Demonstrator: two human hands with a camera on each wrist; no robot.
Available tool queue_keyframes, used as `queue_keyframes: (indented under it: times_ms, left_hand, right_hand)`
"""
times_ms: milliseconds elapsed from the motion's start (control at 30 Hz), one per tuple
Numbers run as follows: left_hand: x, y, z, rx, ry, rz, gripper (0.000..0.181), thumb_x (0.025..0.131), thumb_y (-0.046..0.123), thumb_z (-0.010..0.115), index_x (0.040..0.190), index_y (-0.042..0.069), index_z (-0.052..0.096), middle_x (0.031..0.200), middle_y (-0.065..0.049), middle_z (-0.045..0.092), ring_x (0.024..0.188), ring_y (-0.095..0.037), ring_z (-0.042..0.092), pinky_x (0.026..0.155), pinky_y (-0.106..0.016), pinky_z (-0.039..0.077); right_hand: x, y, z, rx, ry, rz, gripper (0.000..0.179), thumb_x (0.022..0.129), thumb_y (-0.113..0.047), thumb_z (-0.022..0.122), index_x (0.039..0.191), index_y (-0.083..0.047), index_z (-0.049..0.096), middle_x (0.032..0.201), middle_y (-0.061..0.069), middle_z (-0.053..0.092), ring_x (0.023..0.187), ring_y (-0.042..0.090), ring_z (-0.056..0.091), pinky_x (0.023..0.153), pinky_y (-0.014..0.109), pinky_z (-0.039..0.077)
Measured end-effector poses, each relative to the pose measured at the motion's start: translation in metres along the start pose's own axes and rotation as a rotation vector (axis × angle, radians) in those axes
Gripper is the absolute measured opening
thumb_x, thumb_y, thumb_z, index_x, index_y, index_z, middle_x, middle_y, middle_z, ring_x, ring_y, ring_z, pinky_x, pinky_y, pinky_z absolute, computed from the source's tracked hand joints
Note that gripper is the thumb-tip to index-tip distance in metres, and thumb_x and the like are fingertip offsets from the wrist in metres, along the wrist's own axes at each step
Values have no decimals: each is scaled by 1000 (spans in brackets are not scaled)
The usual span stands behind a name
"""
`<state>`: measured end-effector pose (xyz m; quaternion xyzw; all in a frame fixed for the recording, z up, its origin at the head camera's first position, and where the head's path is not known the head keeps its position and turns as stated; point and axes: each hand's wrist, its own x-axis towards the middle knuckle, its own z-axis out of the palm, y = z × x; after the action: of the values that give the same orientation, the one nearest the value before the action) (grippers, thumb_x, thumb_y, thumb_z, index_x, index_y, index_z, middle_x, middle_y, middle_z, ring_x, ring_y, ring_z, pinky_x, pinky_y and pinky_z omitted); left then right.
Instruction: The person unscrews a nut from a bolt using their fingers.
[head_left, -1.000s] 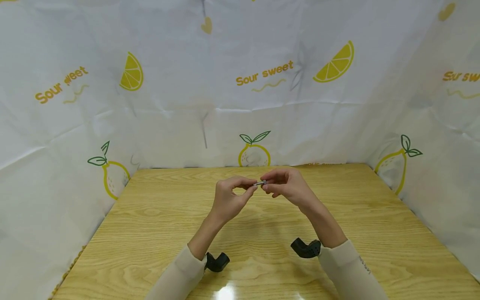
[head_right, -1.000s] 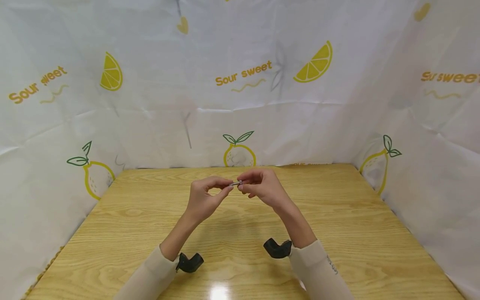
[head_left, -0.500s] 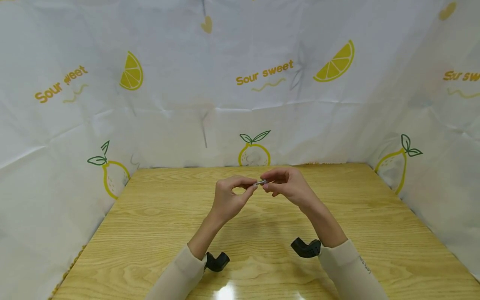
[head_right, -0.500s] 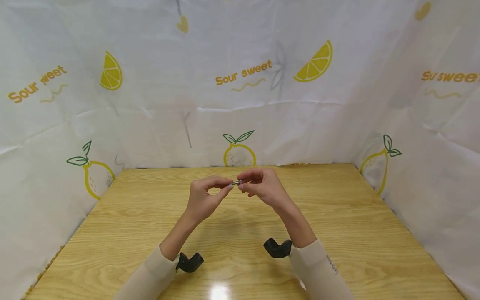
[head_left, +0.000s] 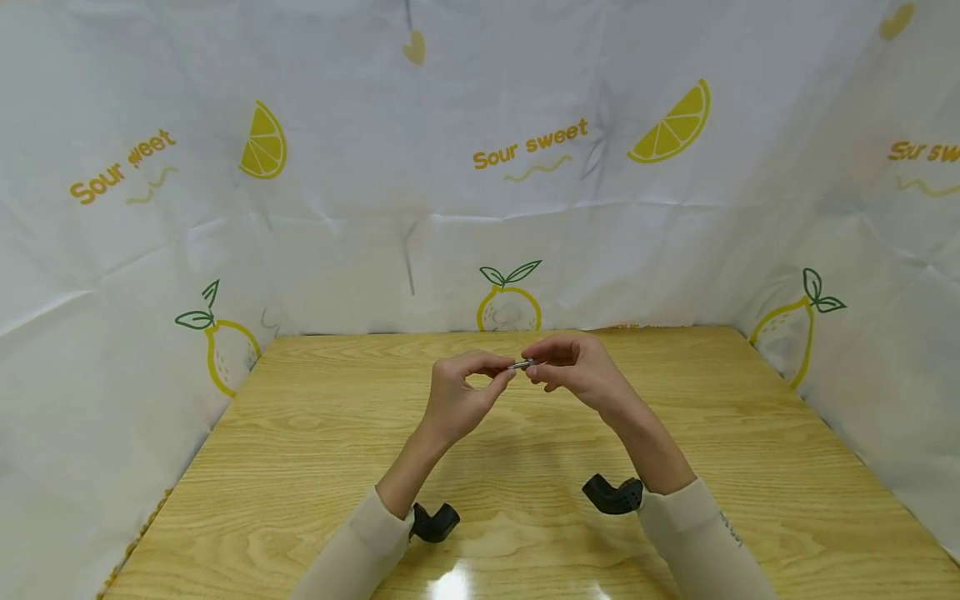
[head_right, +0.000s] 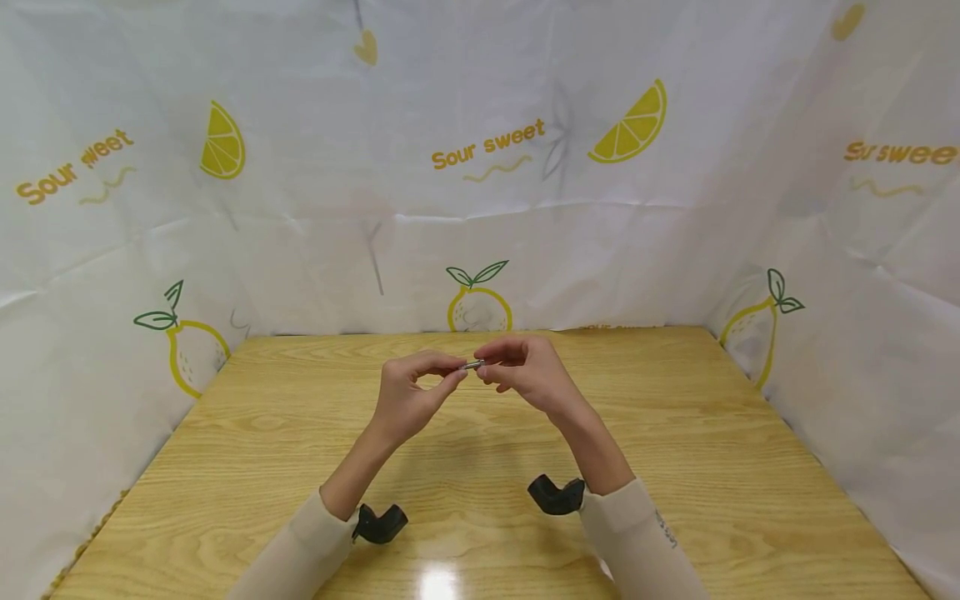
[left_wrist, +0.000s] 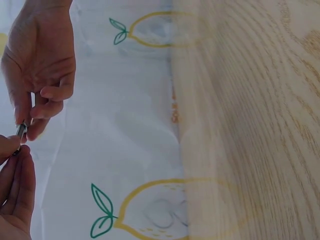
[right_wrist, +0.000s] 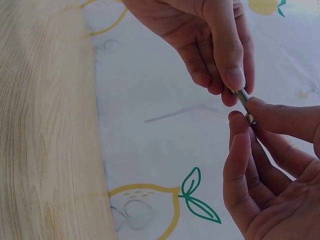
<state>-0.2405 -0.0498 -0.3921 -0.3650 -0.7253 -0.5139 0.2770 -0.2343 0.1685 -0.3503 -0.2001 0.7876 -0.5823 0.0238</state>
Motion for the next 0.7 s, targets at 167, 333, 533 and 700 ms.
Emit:
queue_keyframes:
  times_ms: [167,333,533,700]
  left_hand:
    - [0,-2,1,0,11,27,10,91,2,78,101,3,81,91,-11,80,77,-19,77,73,-26,64]
    - [0,-4,2,-15,12,42,10,91,2,78,100,3,81,91,-11,80,76,-21,77,71,-30,65]
    - [1,-3,2,-5,11,34,10,91,2,78,100,3,81,91,-11,80,77,-19,76,72,-24,64]
    - [0,-2,1,-6,3,16,10,90,2,78,100,2,81,92,-11,80,78,-18,77,73,-23,63]
  right_hand:
    - [0,0,-1,-10,-6,9,31,95,-9,74,121,9,69,100,12,75,80,13,72,68,29,61]
    - [0,0,-2,-15,-8,14,29,96,-11,73,120,5,70,96,5,75,82,15,72,71,31,62]
    - [0,-1,-2,-6,-3,10,29,97,-12,73,121,4,70,101,8,74,84,14,72,74,33,62]
    - [0,0,-2,-15,-8,11,29,96,-10,74,120,4,71,105,9,74,82,12,72,72,33,63]
